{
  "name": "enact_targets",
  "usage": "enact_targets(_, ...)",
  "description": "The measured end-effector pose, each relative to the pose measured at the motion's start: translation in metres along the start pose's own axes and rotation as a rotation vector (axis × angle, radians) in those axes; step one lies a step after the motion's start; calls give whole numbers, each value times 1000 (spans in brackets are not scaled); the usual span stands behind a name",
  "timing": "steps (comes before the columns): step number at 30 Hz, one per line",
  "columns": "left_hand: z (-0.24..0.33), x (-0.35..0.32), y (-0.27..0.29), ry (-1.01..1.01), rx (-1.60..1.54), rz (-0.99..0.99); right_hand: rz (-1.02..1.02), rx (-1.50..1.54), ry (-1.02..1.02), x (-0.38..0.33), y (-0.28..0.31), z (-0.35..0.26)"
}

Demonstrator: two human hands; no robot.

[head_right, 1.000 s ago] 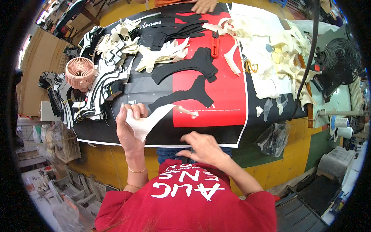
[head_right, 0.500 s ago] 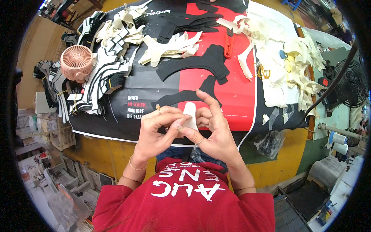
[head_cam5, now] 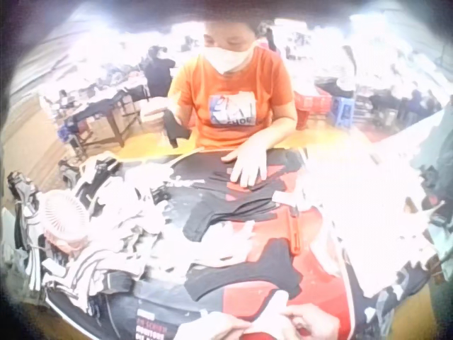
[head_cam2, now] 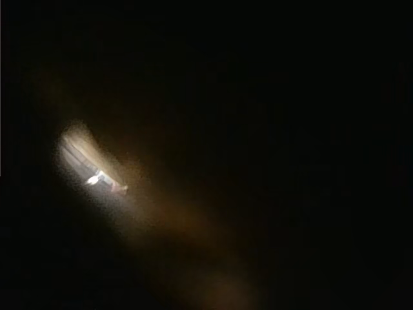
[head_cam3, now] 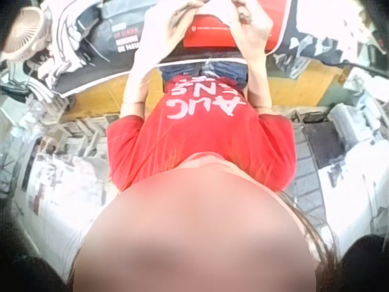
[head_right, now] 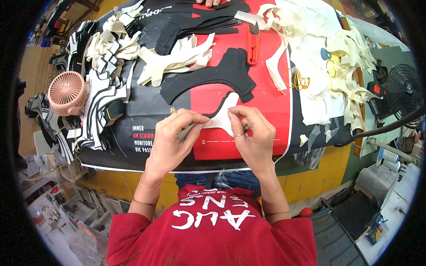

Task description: The person assembles footwear parts by hand, aligning white and black fabric pieces and using red-handled shears to trim edges. They repeatedly pick, align, and cut pieces on a red and black work surface, with a coworker visible across the table also working on similar parts.

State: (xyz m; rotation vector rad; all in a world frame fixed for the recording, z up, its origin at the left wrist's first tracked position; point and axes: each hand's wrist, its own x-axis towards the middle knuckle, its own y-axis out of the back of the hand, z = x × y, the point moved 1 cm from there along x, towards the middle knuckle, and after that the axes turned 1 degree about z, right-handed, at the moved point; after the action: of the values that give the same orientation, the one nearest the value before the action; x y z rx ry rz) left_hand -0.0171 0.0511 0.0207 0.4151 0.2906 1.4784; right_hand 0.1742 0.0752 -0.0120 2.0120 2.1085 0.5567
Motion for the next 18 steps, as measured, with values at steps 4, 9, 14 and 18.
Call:
enact_targets(4,-9,9,-1,63,18,8,-18,-87,-81,7,-6,4)
enact_targets(9,-15,9,-1,187,23,-13,-14,-113,-144,10,-7,0)
enact_targets(14,-21,11,-4,204,8,-18,-34,-113,-165,14,-7,-2)
enact_targets(18,-22,12,-5,242,-9,-21,-43,-132,-174,15,-7,-3)
